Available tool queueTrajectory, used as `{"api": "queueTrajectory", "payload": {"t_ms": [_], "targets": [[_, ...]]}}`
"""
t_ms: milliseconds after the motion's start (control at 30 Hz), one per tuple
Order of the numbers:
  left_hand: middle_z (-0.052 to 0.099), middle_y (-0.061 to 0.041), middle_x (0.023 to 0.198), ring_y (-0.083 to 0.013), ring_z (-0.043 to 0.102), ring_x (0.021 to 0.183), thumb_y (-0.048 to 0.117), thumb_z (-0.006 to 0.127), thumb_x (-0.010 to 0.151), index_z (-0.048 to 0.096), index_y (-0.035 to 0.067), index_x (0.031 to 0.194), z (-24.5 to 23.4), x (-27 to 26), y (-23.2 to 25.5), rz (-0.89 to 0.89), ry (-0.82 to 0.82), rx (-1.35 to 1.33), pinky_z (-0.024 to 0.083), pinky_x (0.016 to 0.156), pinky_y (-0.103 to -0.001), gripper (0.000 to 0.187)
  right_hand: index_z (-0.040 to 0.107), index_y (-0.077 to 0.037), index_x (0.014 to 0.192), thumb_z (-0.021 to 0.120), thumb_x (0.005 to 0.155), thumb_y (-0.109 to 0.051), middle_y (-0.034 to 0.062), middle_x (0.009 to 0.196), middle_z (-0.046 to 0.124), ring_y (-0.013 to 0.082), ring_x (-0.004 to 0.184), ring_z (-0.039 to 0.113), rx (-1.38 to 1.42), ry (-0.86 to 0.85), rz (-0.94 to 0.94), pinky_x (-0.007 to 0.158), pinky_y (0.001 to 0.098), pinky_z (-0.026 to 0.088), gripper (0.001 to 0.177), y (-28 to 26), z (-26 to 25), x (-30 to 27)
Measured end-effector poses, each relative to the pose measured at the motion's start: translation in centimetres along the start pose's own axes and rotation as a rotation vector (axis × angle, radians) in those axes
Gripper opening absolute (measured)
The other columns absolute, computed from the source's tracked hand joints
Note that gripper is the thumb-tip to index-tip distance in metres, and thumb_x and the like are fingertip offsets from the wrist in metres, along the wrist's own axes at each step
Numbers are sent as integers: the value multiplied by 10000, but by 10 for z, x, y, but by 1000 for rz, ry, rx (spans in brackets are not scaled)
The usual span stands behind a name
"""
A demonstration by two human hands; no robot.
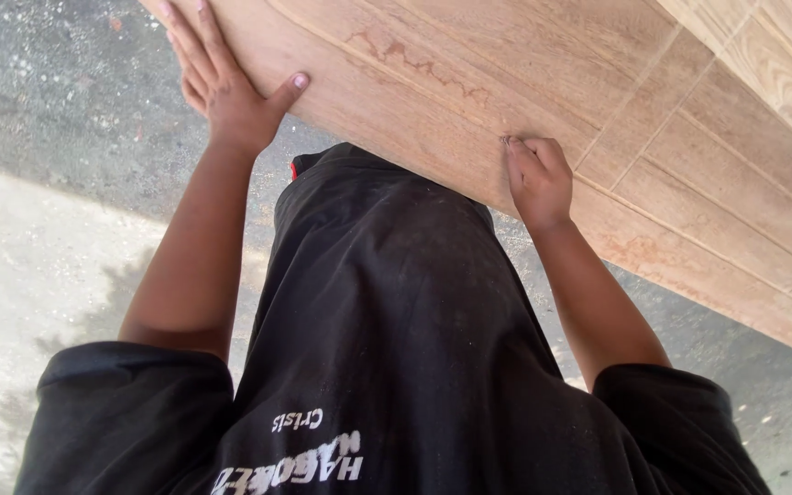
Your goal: Sanding the surface of a wooden door with sandpaper to smooth it
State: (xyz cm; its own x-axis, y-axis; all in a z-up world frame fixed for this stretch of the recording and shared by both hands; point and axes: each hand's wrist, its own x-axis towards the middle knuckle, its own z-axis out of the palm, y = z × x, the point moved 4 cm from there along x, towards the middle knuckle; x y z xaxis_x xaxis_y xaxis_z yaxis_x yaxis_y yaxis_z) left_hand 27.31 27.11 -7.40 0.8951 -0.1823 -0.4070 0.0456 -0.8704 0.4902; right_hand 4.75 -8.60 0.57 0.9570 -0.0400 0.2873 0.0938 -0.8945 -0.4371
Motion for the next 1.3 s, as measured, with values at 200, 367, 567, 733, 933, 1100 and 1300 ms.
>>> {"api": "queueTrajectory", "payload": {"t_ms": [200, 367, 567, 733, 933, 1100, 1300], "targets": [[-252, -90, 1721, -386, -103, 1671, 936, 869, 995, -69, 241, 1737, 6, 1, -4, 36, 3, 1, 99, 1316, -654, 1383, 736, 42, 1038, 777, 963, 48, 145, 973, 685, 277, 933, 694, 55, 5, 25, 768, 343, 620, 86, -20, 33, 30], [-197, -89, 1738, -409, -37, 1680, 932, 890, 951, -36, 243, 1735, 1, 0, -3, 32, 35, 3, 131, 1317, -639, 1395, 747, -21, 1151, 720, 1045, -8, 60, 961, 640, 242, 920, 607, 57, -75, 221, 786, 338, 507, 110, -2, 14, 0], [-235, -106, 1723, -386, -108, 1669, 901, 889, 992, -55, 242, 1734, 2, -1, -3, 27, -21, -26, 68, 1344, -600, 1370, 628, -90, 812, 708, 999, -191, 12, 957, 626, 134, 966, 598, 428, -96, 911, 854, 297, 520, 227, -19, 36, 31], [-224, -88, 1734, -413, -23, 1690, 997, 828, 943, -45, 267, 1739, 0, -3, 0, 46, 37, -8, 153, 1304, -659, 1390, 736, 22, 1094, 749, 997, 65, 87, 943, 619, 271, 852, 595, 36, -8, 80, 732, 367, 502, 107, -21, 32, 26], [-227, -155, 1708, -388, -75, 1665, 926, 864, 967, -37, 258, 1727, 0, -1, 3, 24, -20, -8, 99, 1335, -596, 1355, 734, 81, 1042, 739, 982, 100, 141, 886, 625, 285, 831, 610, 50, 5, 34, 683, 358, 520, 63, -23, 22, 25], [-241, -98, 1718, -443, 4, 1685, 921, 869, 948, -43, 284, 1732, -4, -5, 5, 43, 9, -34, 131, 1310, -651, 1362, 717, 60, 1009, 716, 1002, 61, 118, 891, 602, 272, 802, 581, 27, -23, 30, 685, 373, 502, 7, -31, 32, 41], [-198, -131, 1720, -471, 25, 1649, 916, 787, 882, -32, 268, 1714, -8, -1, 13, 48, 58, -38, 160, 1270, -663, 1335, 747, 52, 1045, 685, 999, 57, 149, 948, 663, 307, 882, 651, 1, -63, 25, 771, 398, 548, 77, -12, 27, 21]]}}
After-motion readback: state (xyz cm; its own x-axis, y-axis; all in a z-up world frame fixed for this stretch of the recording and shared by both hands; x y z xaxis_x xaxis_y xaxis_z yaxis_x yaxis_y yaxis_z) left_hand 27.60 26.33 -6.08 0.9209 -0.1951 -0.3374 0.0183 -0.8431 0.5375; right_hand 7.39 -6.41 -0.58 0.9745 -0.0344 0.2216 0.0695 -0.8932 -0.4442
